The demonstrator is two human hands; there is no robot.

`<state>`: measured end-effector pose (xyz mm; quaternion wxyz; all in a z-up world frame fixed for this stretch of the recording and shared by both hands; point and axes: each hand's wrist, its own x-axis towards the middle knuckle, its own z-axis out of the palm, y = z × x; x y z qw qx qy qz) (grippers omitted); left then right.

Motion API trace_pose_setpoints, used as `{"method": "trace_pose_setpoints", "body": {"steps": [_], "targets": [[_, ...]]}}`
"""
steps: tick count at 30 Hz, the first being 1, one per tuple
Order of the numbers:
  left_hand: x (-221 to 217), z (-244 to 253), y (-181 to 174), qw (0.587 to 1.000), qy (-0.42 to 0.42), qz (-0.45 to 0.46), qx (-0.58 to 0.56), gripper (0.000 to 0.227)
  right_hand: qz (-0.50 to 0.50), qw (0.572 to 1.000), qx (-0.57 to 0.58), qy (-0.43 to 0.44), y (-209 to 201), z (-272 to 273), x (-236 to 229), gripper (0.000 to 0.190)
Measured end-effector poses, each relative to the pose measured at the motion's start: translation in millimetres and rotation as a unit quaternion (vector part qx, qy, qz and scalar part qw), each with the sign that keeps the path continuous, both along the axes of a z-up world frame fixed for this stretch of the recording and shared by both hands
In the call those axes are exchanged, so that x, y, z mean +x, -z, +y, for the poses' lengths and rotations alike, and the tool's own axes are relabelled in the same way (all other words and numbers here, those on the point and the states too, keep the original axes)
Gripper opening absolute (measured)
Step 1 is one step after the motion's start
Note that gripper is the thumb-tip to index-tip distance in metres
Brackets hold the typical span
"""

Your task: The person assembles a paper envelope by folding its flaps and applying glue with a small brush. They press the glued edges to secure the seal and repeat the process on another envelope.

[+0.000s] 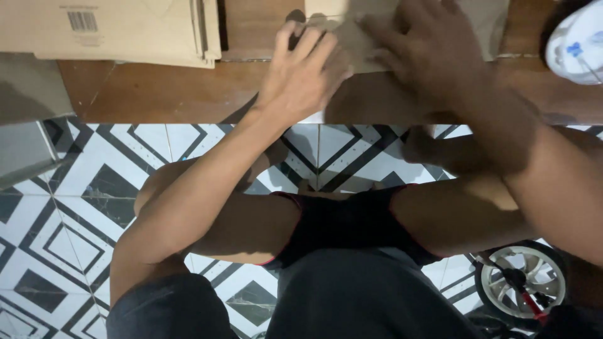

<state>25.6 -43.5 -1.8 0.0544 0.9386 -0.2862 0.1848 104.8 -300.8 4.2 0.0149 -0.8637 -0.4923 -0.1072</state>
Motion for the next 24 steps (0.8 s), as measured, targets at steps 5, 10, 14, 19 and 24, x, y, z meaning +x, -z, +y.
{"method": "trace_pose_setpoints", "body": {"steps": [5, 10, 14, 19, 24], "targets": [[11.5, -25.1, -16.2, 0.997, 0.052, 0.055, -0.023, 0.038, -0.128, 0.991, -0.016, 0.032, -4.6, -12.0, -10.0, 0.029], [21.0, -39.8, -19.6, 0.996, 0.028, 0.078, 0.032, 0.048, -0.072, 0.992, -0.017, 0.103, -2.6, -38.4, -15.8, 0.040], [22.4, -55.1, -12.0, 0.997, 0.003, 0.052, 0.053, 0.048, -0.059, 0.991, -0.003, 0.124, -10.3, -56.2, -17.3, 0.035], [27.7, -63.7, -6.9, 0.998, -0.013, 0.034, 0.047, 0.045, -0.049, 0.989, 0.039, 0.132, -8.0, -74.9, -18.3, 0.031], [27.1, -69.0, -8.6, 0.997, -0.032, 0.024, 0.071, 0.044, -0.046, 0.987, 0.064, 0.141, -7.3, -88.5, -21.4, 0.030]]}}
